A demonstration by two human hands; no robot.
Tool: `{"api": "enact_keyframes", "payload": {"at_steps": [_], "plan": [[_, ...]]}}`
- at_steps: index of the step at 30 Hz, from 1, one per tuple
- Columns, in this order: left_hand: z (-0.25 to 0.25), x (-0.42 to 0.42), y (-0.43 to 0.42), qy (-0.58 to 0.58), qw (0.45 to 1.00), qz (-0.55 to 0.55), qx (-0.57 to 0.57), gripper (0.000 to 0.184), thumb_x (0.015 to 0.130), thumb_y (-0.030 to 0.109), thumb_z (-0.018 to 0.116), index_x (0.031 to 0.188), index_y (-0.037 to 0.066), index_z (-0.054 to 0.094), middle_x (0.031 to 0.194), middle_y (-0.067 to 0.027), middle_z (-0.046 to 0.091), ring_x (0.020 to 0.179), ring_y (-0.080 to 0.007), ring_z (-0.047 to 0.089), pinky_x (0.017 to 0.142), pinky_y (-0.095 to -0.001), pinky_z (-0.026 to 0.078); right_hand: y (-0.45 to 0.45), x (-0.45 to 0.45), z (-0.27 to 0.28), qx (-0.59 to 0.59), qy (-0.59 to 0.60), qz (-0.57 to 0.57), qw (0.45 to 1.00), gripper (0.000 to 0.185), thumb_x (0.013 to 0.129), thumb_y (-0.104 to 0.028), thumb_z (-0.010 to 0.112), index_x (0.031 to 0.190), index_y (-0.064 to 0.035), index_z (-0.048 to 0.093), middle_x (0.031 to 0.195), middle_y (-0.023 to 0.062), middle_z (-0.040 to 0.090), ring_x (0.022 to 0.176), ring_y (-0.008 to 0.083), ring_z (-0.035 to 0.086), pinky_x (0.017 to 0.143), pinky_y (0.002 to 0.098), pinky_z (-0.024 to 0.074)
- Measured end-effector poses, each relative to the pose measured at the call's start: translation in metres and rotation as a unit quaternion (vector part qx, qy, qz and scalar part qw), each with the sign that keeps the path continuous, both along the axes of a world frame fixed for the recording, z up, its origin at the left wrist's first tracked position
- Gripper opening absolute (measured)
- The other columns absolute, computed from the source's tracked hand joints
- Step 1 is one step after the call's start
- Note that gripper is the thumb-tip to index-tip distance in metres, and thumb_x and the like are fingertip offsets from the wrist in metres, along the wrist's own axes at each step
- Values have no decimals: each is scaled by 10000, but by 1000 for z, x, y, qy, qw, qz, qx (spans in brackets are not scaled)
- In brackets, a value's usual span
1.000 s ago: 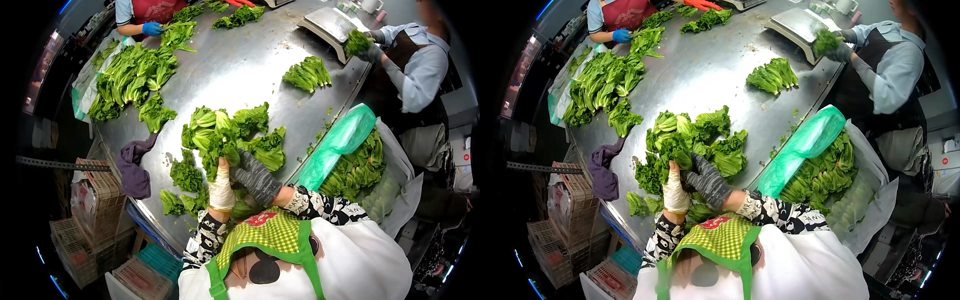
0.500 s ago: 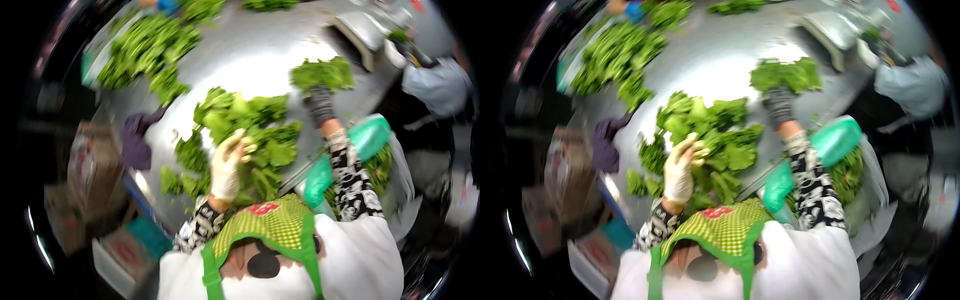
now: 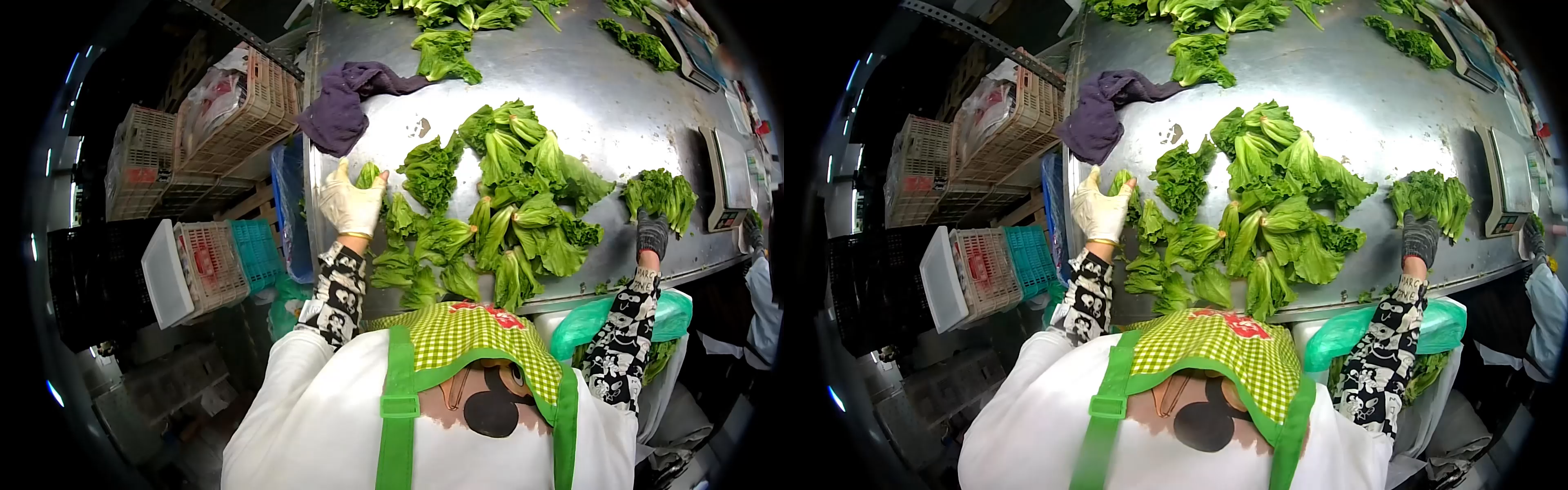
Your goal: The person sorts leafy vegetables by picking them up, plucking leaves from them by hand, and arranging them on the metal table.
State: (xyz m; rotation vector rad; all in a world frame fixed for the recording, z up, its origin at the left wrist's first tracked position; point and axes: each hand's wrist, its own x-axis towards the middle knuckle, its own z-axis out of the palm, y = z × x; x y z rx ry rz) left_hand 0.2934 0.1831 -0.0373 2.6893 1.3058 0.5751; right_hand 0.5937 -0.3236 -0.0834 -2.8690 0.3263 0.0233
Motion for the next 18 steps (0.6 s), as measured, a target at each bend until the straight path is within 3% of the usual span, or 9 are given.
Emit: {"api": "enact_keyframes", "payload": {"at_steps": [1,2,3,5,8,9,14,16,18], "plan": [[-12,-6,9,51,997,35,-47,795,636,548,801,1172,-12,624,1070,-200,656,966,-316,639,846,-379,498,9,-8,13,-38,-5,13,999,677,815,-459,663,1259,37,537,1255,256,565,1193,395,514,1009,404,391],[-17,-9,18,102,987,28,-121,796,613,589,777,1147,16,642,1039,-178,652,964,-318,625,837,-392,487,21,-16,29,-14,18,29,999,637,834,-385,674,1284,36,517,1289,233,551,1192,347,524,1008,380,398],[-19,-10,23,152,969,18,-194,798,590,630,754,1123,43,660,1007,-157,649,961,-319,610,829,-405,477,30,-27,33,74,11,54,996,585,843,-334,674,1275,32,527,1273,221,565,1166,325,542,991,370,414],[-15,-12,22,104,975,-23,-197,669,631,520,772,1084,38,667,997,-154,647,942,-297,618,827,-384,482,48,-48,44,243,1,102,965,486,863,-232,675,1257,23,549,1241,197,593,1115,279,576,956,351,446],[-7,-11,14,-72,956,-112,-261,484,680,325,779,1033,16,662,991,-150,637,904,-266,624,821,-345,485,115,-99,100,330,-34,230,915,331,871,-71,656,1193,-17,609,1110,135,654,1004,203,616,874,309,502],[-3,-11,9,-146,935,-145,-290,426,694,255,778,1017,6,658,990,-149,632,889,-256,625,819,-330,486,136,-118,117,337,-43,272,900,306,867,-63,663,1169,-31,627,1067,118,667,978,199,628,857,307,516],[74,-13,-24,-155,756,-310,-555,547,727,186,762,1190,-37,576,1210,-132,593,1071,-193,590,958,-308,440,219,-166,140,440,-108,528,718,307,822,-89,702,1123,-78,648,1082,99,659,986,242,630,874,345,516],[90,-17,-31,-152,670,-330,-647,670,746,253,769,1272,-67,505,1276,-153,557,1144,-202,562,1016,-320,405,241,-178,145,411,-86,576,701,313,826,-133,699,1134,-103,651,1090,98,651,994,255,621,874,341,507],[88,-18,-34,-160,641,-346,-665,737,736,290,770,1301,-75,470,1281,-164,551,1146,-212,563,1024,-325,399,256,-184,137,397,-63,594,697,313,824,-183,702,1127,-112,662,1031,105,651,942,263,624,832,348,506]]}}
